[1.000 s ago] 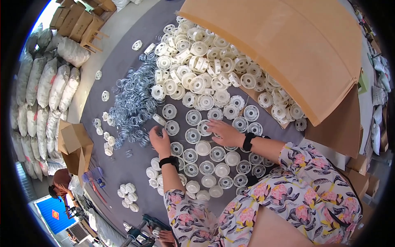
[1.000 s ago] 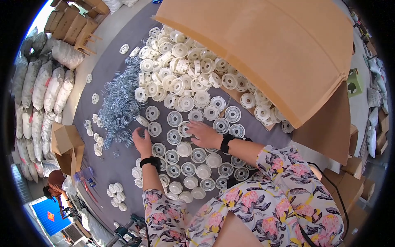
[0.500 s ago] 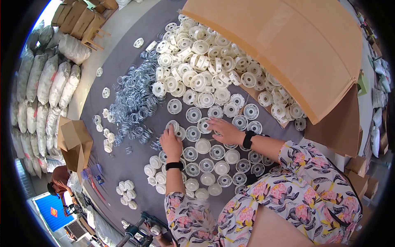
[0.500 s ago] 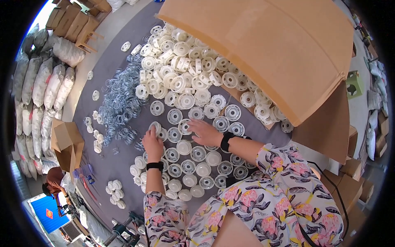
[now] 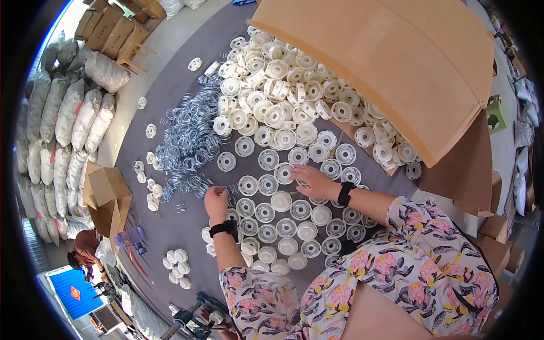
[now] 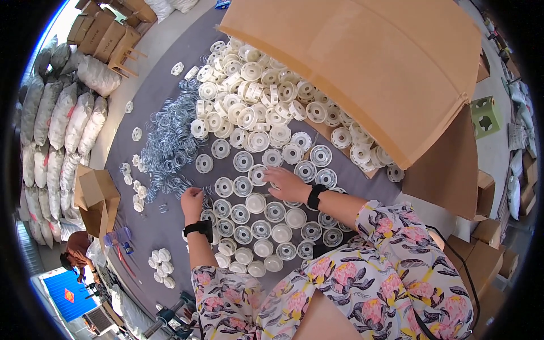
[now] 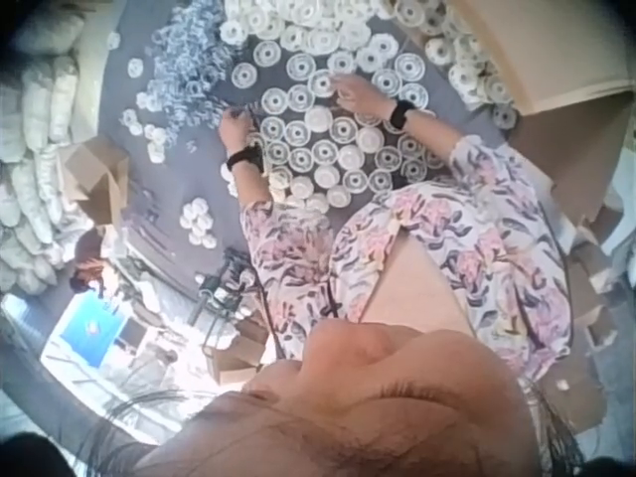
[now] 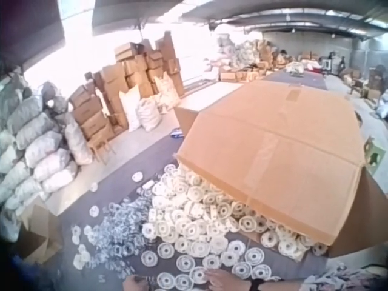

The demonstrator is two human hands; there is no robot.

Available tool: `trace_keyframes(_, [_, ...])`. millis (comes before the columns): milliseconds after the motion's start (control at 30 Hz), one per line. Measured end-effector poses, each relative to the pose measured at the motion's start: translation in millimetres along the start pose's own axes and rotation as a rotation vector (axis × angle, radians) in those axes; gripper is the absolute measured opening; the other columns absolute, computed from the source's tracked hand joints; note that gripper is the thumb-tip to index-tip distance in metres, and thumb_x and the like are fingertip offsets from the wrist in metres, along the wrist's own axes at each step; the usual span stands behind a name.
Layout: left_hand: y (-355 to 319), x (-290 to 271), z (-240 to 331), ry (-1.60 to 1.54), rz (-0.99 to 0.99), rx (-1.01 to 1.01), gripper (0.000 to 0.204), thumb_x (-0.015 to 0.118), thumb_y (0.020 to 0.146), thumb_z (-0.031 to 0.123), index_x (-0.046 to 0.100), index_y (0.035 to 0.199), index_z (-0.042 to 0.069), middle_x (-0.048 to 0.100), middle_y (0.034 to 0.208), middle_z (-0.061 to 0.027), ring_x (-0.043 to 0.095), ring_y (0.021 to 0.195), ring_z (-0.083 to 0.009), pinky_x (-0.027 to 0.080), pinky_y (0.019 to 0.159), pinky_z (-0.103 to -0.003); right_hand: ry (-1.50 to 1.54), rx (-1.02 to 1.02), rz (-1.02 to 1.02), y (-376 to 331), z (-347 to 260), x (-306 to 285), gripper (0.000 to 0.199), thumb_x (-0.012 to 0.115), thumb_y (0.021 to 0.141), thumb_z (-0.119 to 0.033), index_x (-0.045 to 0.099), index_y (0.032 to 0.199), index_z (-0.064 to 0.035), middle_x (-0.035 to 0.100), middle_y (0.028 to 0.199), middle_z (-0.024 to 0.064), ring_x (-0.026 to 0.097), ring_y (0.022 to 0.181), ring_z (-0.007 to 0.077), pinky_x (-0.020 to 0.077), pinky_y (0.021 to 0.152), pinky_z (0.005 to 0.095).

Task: Sorting small white plastic rings and components at a workshop table and placing them into a bowl and then a fabric bag.

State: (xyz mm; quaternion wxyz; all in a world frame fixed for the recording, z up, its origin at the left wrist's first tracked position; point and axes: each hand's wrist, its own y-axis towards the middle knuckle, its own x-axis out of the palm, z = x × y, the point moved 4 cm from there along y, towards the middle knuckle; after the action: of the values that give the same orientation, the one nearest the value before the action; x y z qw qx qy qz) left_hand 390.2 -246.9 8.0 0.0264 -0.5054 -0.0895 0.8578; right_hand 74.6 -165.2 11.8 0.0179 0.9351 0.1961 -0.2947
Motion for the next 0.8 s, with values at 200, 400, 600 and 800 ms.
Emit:
trace_keyframes(200, [18.6,-0.7,-4.3,-0.542,0.212,-0.107,0.013,0.062,0.071,0.005,0.064,0.083,-0.001,0.065,0.075,-0.0102,0.061,0.066,-0.0152,0.047,0.062,-0.025,-0.014,-0.003,-0.008,-0.6,1.4,4.9,0.035,0.055,0.078,-0.016,0.054,0.111,-0.0053,0.045,0.129,0.0128,0.034,0.125,0.0306,0.026,0.105,0.0401])
trace_keyframes(400, [21.6,-10.4,16.5,-0.094,0.345,0.036,0.017,0.066,0.073,0.01,0.063,0.086,-0.001,0.062,0.071,-0.0053,0.055,0.062,-0.0105,0.045,0.058,-0.025,0.004,-0.023,-0.027,0.0,5.1,7.1,0.036,0.056,0.078,-0.016,0.054,0.112,-0.0055,0.046,0.127,0.0127,0.034,0.125,0.0301,0.0272,0.104,0.0399])
trace_keyframes(600, [4.3,-18.4,-17.7,-0.807,0.078,-0.232,0.016,0.067,0.074,0.012,0.061,0.076,-0.002,0.057,0.067,-0.0014,0.047,0.059,-0.0069,0.037,0.053,-0.021,-0.009,-0.026,-0.007,-2.1,7.6,4.3,0.035,0.056,0.078,-0.015,0.054,0.111,-0.0067,0.048,0.125,0.0126,0.037,0.123,0.0302,0.0296,0.103,0.04])
trace_keyframes(800, [-22.4,-52.7,-5.2,-1.072,0.166,-0.332,0.008,0.064,0.079,0.009,0.061,0.083,0.003,0.057,0.07,-0.0003,0.051,0.061,-0.007,0.04,0.053,-0.02,0.14,0.017,0.115,2.5,-15.3,-6.9,0.035,0.058,0.078,-0.015,0.054,0.112,-0.0082,0.05,0.123,0.0126,0.04,0.12,0.0294,0.0332,0.1,0.0388])
